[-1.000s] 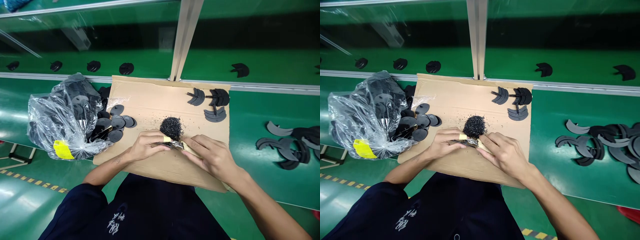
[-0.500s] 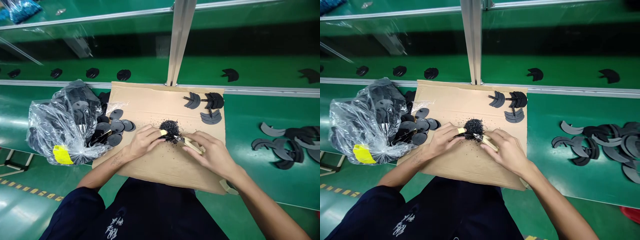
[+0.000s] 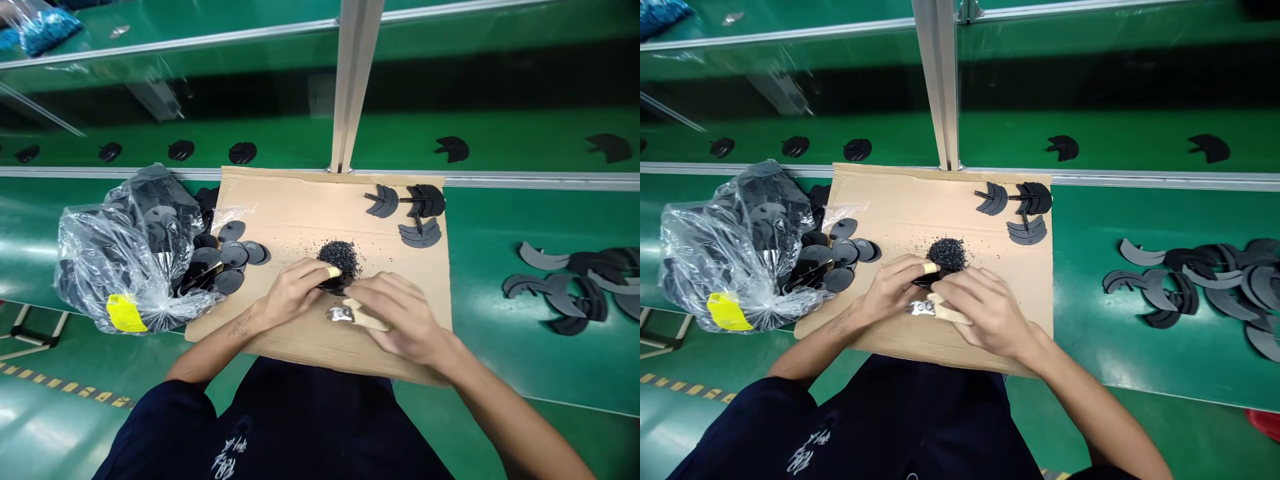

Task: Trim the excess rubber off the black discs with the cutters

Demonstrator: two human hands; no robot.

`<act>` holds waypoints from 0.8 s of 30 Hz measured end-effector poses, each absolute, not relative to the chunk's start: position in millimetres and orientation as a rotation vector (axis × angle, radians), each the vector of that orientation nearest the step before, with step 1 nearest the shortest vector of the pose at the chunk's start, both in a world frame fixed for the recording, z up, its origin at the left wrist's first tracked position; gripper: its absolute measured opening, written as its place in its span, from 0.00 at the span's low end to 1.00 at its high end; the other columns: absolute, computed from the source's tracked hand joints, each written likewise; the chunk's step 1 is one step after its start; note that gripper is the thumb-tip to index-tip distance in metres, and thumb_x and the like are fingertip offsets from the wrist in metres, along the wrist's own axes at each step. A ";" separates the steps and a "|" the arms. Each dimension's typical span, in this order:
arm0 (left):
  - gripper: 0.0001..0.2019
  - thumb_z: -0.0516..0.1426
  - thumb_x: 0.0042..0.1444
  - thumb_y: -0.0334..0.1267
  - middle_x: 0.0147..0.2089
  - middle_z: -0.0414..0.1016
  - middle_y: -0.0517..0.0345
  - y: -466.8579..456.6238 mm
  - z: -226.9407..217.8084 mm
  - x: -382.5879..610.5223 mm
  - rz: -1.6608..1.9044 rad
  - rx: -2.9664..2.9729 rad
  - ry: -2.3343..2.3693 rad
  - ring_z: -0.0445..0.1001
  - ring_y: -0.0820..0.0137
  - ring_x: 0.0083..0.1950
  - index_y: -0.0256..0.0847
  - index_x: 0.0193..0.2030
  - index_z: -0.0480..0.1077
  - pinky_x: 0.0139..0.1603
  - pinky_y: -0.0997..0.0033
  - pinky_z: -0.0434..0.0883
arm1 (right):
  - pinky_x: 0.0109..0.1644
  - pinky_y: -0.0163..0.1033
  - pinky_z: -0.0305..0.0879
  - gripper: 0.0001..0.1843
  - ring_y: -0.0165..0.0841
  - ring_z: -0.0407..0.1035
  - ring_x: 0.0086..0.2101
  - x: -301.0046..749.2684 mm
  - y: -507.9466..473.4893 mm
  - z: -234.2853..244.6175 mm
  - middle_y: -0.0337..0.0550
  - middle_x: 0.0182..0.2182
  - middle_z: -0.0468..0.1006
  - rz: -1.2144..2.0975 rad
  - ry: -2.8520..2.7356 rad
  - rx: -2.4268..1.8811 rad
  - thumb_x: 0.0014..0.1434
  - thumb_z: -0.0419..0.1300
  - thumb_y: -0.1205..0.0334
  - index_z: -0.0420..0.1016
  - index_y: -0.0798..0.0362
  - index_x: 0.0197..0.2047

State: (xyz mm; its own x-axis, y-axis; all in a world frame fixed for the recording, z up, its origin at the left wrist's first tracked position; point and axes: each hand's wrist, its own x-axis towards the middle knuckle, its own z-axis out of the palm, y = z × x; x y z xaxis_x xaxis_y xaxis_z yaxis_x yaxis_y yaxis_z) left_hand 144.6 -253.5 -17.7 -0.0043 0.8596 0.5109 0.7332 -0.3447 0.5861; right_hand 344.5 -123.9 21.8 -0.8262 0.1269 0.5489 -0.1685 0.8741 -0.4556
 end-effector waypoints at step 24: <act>0.12 0.62 0.64 0.28 0.44 0.83 0.47 -259.6 -9.3 154.7 1.616 1.795 1.491 0.82 0.70 0.44 0.37 0.54 0.78 0.45 0.74 0.80 | 0.39 0.42 0.68 0.12 0.39 0.73 0.38 355.1 -101.9 21.8 0.51 0.41 0.80 0.365 -2.683 -0.084 0.71 0.55 0.67 0.72 0.57 0.55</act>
State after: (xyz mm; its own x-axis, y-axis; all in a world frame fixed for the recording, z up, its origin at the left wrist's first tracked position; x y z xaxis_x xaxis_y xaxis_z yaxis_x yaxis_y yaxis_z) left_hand 154.7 -259.6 -9.3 -0.1726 0.8195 0.5465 0.4789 -0.4150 0.7736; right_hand 355.1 -101.9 21.8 -0.9059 0.1153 0.4075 0.0023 0.9636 -0.2674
